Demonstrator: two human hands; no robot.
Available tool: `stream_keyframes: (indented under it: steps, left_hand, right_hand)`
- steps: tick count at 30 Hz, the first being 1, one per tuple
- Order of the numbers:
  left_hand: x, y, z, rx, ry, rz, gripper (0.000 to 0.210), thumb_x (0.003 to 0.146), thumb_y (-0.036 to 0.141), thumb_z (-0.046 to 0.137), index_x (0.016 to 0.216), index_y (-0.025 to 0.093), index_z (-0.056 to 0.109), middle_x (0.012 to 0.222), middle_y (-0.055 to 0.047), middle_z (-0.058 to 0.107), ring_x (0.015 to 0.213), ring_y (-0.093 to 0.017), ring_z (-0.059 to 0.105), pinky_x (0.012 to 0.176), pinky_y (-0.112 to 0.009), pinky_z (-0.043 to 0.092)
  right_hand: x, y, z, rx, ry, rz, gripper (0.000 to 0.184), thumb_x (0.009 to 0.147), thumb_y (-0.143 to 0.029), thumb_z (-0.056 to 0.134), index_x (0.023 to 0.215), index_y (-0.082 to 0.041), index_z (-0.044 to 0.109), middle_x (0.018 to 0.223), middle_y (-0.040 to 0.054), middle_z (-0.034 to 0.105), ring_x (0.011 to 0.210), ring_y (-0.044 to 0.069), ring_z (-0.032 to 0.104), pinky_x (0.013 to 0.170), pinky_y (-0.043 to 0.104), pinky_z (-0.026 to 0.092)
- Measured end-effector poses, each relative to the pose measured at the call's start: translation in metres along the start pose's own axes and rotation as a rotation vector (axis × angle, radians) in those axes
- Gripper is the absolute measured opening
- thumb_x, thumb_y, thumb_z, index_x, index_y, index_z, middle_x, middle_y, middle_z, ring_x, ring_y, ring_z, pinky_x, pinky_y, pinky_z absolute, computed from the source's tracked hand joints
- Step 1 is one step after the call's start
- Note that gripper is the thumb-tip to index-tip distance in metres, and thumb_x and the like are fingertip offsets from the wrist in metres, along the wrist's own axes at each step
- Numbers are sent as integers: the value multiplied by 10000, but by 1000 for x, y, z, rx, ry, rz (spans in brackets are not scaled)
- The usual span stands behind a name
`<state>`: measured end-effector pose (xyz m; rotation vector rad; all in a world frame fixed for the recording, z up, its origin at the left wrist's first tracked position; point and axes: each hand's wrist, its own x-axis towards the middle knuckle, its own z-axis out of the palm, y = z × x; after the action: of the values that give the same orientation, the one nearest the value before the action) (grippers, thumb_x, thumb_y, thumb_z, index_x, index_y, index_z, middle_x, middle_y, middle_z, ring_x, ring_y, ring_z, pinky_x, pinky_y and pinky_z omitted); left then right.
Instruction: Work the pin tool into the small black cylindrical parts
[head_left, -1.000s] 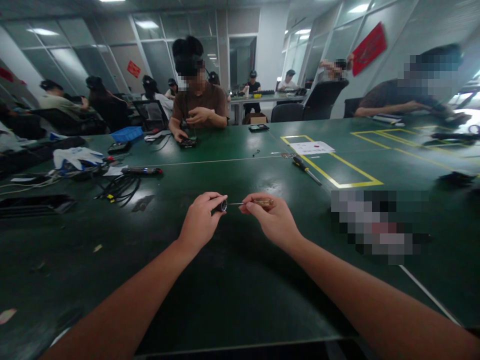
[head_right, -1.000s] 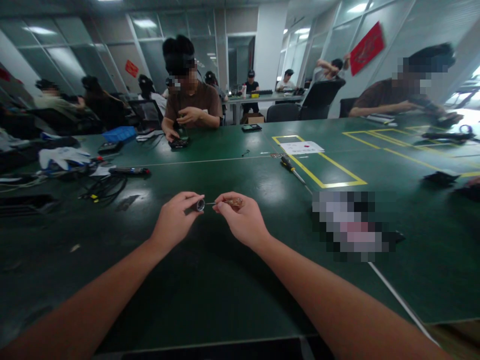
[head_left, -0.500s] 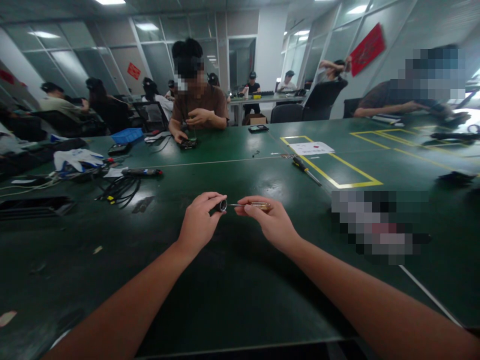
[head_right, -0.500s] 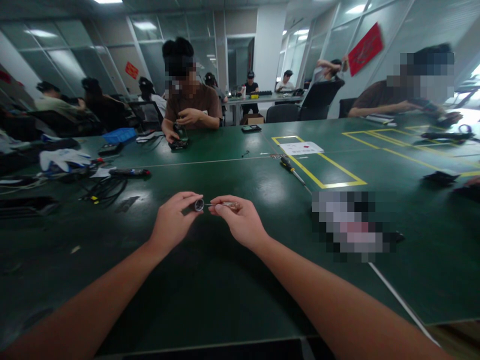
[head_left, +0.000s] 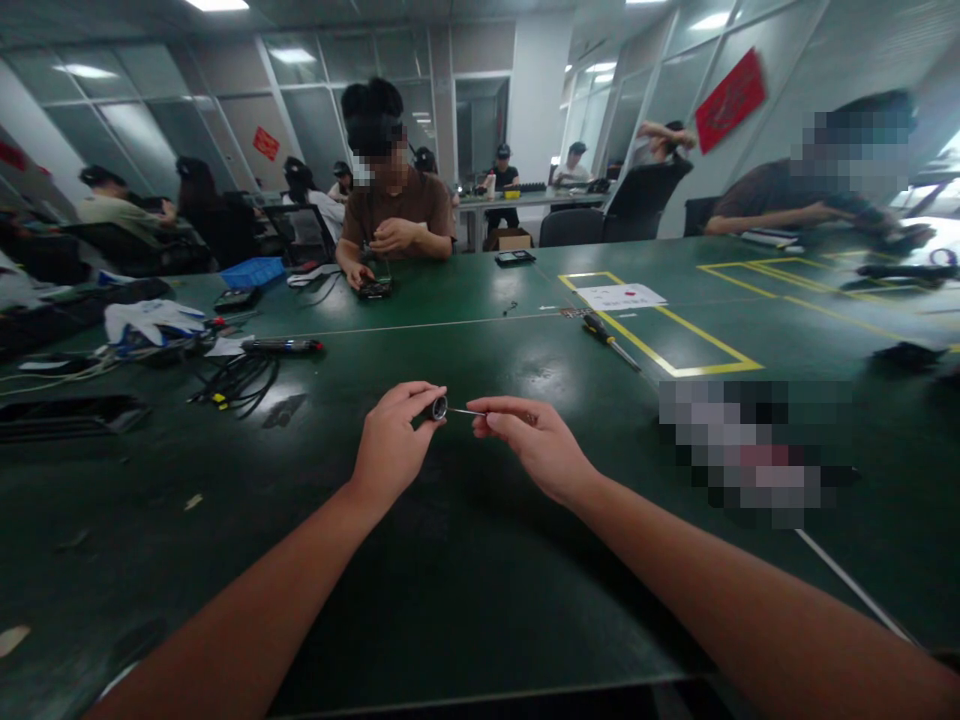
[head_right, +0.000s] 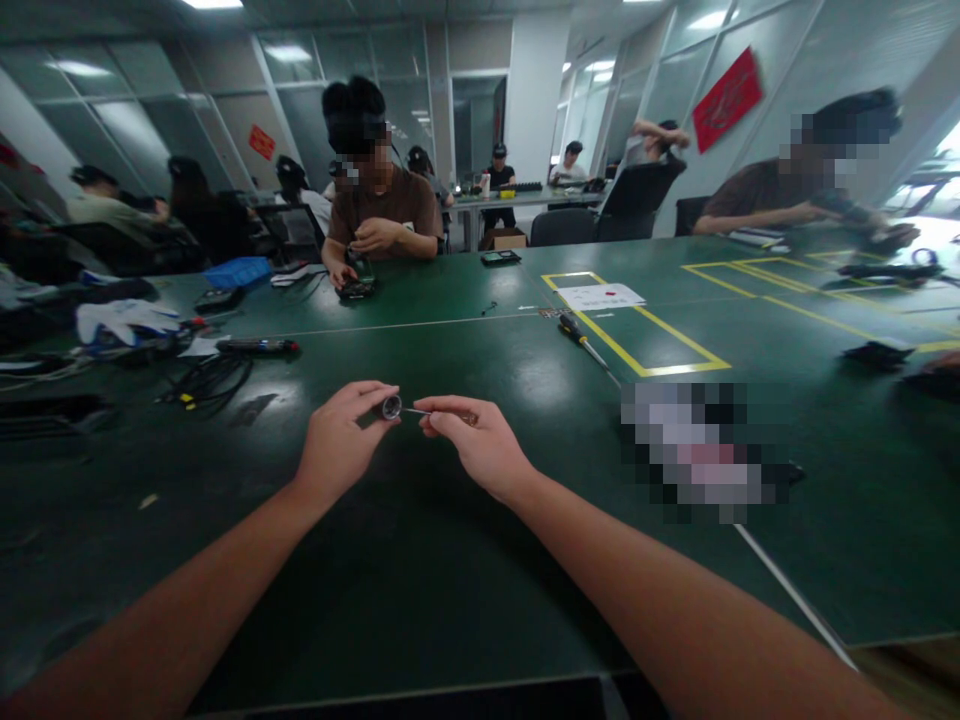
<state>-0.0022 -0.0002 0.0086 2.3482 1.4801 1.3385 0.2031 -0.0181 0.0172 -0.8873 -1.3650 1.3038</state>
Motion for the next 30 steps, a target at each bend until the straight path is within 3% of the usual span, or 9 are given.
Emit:
stream_keyframes:
  steps: [6, 11, 14, 21, 30]
  left_hand:
    - [0, -1, 1, -3, -1, 7, 368, 835, 90, 731, 1169, 243, 744, 1175, -44, 732, 1080, -217, 684, 993, -398, 557]
    - [0, 0, -1, -6, 9, 8, 355, 842, 92, 718, 1164, 240, 746, 1179, -46, 731, 1090, -218, 683, 1002, -401, 558]
    - [0, -1, -1, -11, 2, 4, 358, 839, 84, 715, 1159, 241, 747, 1179, -46, 731, 1089, -219, 686, 1002, -408, 561]
    - [-1, -4, 0, -12, -3, 0, 366, 826, 87, 742, 1163, 230, 746, 1176, -47, 733, 1086, -214, 687, 1003, -399, 557]
    - [0, -3, -1, -38, 25, -15, 358, 821, 111, 750, 1155, 240, 751, 1174, -49, 736, 1077, -225, 698, 1010, -417, 566]
  right_hand:
    - [0, -4, 1, -87, 27, 13, 268, 846, -314, 684, 1049, -185, 803, 901, 51, 769, 867, 183, 689, 865, 356, 513]
    - [0, -5, -3, -338, 55, 17, 289, 878, -348, 667, 1083, -202, 809, 725, 8, 697, 655, 153, 587, 637, 302, 448]
    - [0, -6, -4, -420, 19, 41, 308, 884, -345, 662, 1118, -202, 802, 701, 0, 683, 602, 142, 554, 578, 289, 424]
    - [2, -3, -5, -378, -76, 140, 338, 905, -299, 639, 1196, -185, 769, 621, -15, 659, 527, 116, 559, 518, 251, 441]
    - [4, 9, -5, -225, -52, 222, 253, 869, -253, 693, 1084, -202, 816, 611, -19, 618, 489, 81, 496, 449, 205, 392]
